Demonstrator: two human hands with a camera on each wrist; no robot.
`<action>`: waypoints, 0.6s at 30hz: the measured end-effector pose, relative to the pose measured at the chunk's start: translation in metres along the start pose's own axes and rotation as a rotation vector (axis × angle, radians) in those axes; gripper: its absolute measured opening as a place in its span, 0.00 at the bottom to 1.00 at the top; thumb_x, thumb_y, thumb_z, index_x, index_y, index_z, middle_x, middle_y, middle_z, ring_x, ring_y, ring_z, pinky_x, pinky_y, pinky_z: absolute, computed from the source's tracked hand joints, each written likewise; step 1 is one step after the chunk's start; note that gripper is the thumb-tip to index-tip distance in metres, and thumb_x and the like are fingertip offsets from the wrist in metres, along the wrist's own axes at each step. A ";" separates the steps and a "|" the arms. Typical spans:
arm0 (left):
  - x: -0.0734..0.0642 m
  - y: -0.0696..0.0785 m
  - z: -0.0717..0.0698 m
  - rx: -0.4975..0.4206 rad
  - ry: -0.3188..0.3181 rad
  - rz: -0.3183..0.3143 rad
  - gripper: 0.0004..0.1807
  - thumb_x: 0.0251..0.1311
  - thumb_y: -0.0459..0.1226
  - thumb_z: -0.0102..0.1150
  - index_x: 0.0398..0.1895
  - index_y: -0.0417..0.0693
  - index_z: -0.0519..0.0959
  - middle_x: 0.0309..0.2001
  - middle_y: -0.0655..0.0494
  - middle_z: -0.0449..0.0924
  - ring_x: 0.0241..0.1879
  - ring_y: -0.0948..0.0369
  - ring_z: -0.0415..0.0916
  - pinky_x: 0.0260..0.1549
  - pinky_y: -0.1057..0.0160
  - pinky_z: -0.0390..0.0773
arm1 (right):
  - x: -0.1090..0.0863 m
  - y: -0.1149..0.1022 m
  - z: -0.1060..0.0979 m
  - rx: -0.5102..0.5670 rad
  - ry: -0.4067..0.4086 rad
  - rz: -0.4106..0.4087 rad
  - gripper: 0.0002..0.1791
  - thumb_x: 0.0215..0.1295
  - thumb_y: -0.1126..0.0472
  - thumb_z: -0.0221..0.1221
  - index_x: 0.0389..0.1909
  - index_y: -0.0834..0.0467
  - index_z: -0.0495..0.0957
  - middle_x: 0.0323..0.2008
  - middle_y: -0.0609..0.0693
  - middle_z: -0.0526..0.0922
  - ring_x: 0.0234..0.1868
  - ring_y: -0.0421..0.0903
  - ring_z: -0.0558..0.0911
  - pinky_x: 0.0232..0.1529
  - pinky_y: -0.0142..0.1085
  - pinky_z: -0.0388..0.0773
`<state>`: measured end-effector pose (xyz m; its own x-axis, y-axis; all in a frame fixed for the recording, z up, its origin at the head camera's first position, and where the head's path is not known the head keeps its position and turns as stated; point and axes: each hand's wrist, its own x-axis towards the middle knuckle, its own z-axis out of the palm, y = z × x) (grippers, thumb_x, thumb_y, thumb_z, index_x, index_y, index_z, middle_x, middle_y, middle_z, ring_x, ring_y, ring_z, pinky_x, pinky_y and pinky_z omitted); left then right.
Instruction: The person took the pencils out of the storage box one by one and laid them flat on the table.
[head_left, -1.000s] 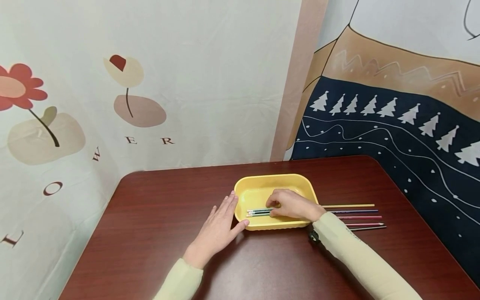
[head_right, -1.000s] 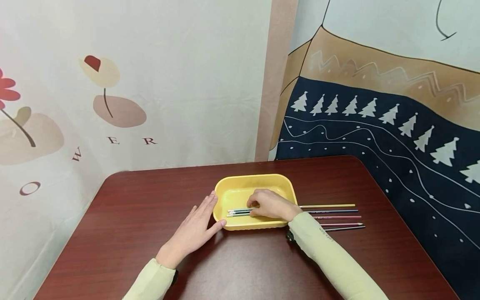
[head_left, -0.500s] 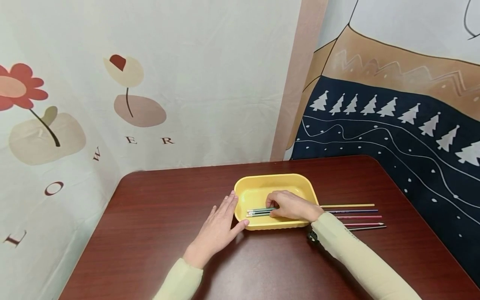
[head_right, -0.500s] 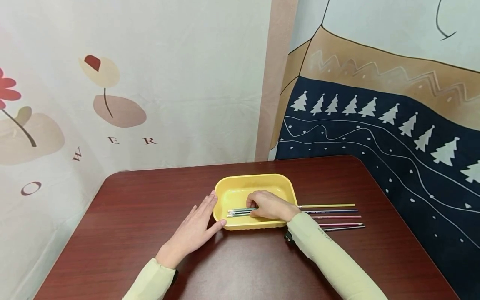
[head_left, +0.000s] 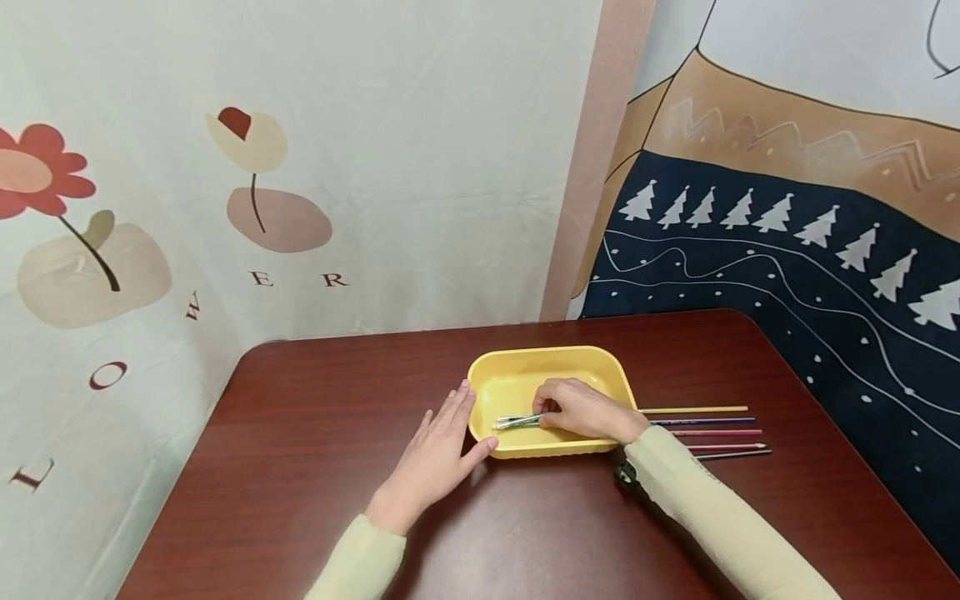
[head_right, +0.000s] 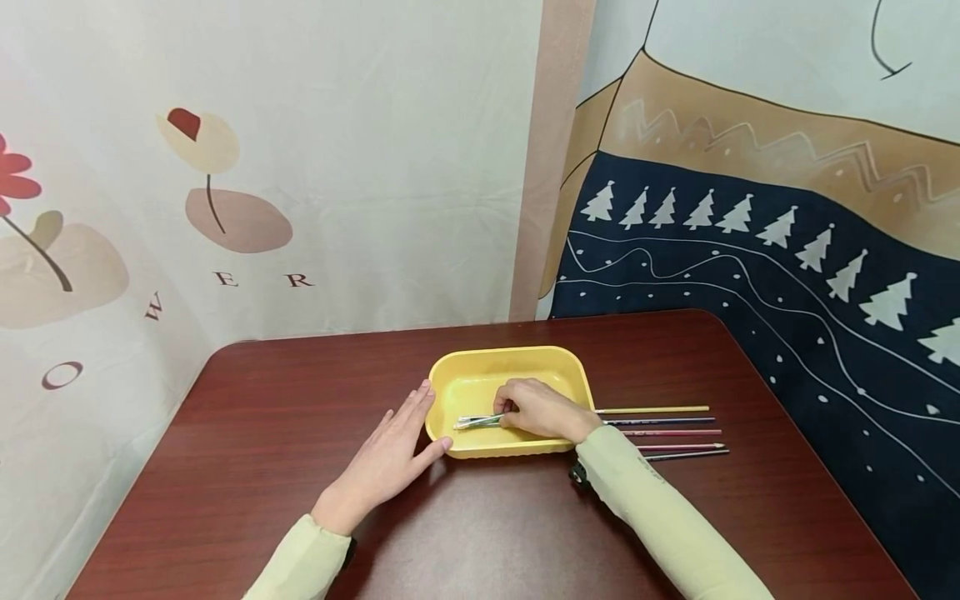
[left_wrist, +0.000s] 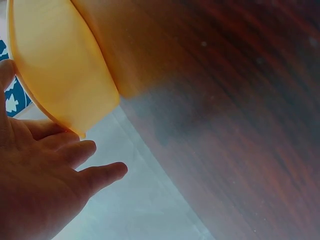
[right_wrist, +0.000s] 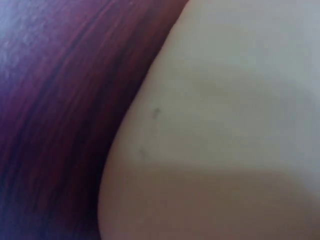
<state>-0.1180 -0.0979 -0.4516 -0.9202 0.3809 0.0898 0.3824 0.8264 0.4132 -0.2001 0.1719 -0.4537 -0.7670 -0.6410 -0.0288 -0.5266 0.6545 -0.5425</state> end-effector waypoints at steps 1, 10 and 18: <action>0.000 0.000 0.000 -0.001 -0.001 -0.001 0.48 0.73 0.63 0.50 0.81 0.38 0.56 0.83 0.47 0.49 0.80 0.46 0.51 0.73 0.36 0.56 | 0.000 0.000 0.000 -0.002 0.009 -0.003 0.06 0.66 0.63 0.69 0.35 0.49 0.83 0.32 0.38 0.77 0.35 0.38 0.75 0.42 0.34 0.76; 0.000 -0.001 0.001 -0.006 0.002 0.000 0.48 0.73 0.63 0.50 0.81 0.38 0.56 0.82 0.47 0.49 0.80 0.46 0.51 0.73 0.36 0.55 | -0.006 -0.002 -0.009 0.012 0.070 -0.015 0.05 0.66 0.62 0.70 0.37 0.49 0.84 0.34 0.37 0.79 0.38 0.38 0.77 0.44 0.37 0.77; -0.001 0.000 0.001 -0.009 0.009 0.000 0.48 0.73 0.63 0.50 0.81 0.38 0.56 0.82 0.47 0.50 0.80 0.47 0.50 0.73 0.36 0.55 | -0.014 -0.006 -0.017 0.031 0.128 -0.025 0.05 0.66 0.61 0.70 0.39 0.49 0.84 0.35 0.37 0.81 0.38 0.38 0.77 0.44 0.36 0.78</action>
<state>-0.1176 -0.0981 -0.4525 -0.9210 0.3773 0.0975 0.3816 0.8225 0.4218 -0.1921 0.1840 -0.4355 -0.7955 -0.5990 0.0912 -0.5358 0.6252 -0.5675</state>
